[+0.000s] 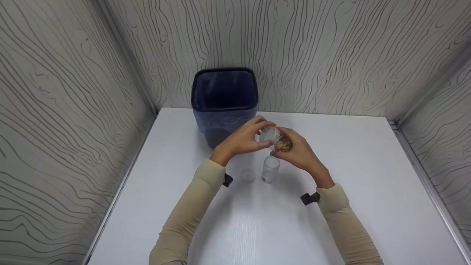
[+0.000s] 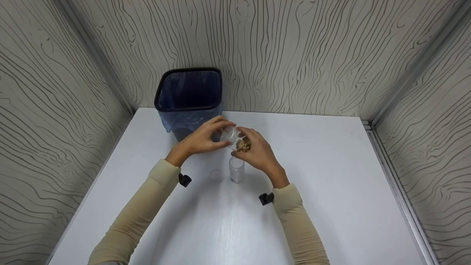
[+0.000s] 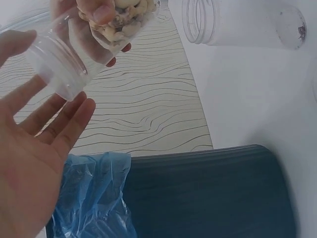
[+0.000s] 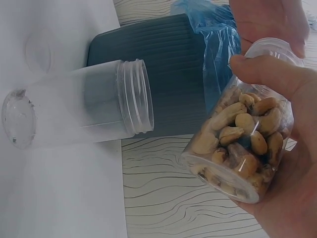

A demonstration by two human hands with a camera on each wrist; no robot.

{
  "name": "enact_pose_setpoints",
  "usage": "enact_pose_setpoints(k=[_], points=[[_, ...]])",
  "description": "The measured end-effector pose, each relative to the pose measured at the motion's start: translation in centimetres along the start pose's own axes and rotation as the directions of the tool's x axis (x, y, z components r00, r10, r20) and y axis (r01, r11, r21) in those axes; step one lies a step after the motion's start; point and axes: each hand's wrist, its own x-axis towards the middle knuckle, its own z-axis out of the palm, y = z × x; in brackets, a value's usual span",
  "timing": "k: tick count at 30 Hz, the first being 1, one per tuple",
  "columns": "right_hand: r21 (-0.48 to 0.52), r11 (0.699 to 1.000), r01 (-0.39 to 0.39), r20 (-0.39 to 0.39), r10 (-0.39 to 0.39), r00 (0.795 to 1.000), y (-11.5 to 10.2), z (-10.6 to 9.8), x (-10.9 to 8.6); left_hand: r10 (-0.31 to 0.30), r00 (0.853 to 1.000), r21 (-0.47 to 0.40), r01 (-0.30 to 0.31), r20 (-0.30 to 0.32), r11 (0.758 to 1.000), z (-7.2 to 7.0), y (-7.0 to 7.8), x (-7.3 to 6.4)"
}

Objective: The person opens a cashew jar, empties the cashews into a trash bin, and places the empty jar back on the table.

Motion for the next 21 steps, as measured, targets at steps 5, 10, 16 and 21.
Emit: enact_pose_setpoints(k=[5, 10, 16, 21], points=[[0.001, 1.0, 0.003, -0.001, -0.003, 1.0, -0.08, -0.02, 0.04, -0.036, 0.999, 0.009, 0.036, -0.003, 0.999, -0.15, 0.04, -0.02], [-0.006, 1.0, 0.0, -0.001, 0.0, 1.0, -0.06, 0.0, 0.02, -0.032, 0.999, -0.002, 0.032, -0.004, 0.999, -0.01, -0.07, 0.04], [-0.006, 1.0, -0.011, -0.004, 0.011, 1.0, -0.15, -0.01, 0.03, -0.037, 0.999, 0.002, 0.037, 0.005, 0.999, 0.03, -0.04, -0.02], [-0.001, 1.0, -0.022, -0.004, 0.022, 1.0, -0.3, -0.04, 0.01, -0.033, 0.999, 0.012, 0.032, 0.014, 0.999, 0.0, 0.05, -0.07]])
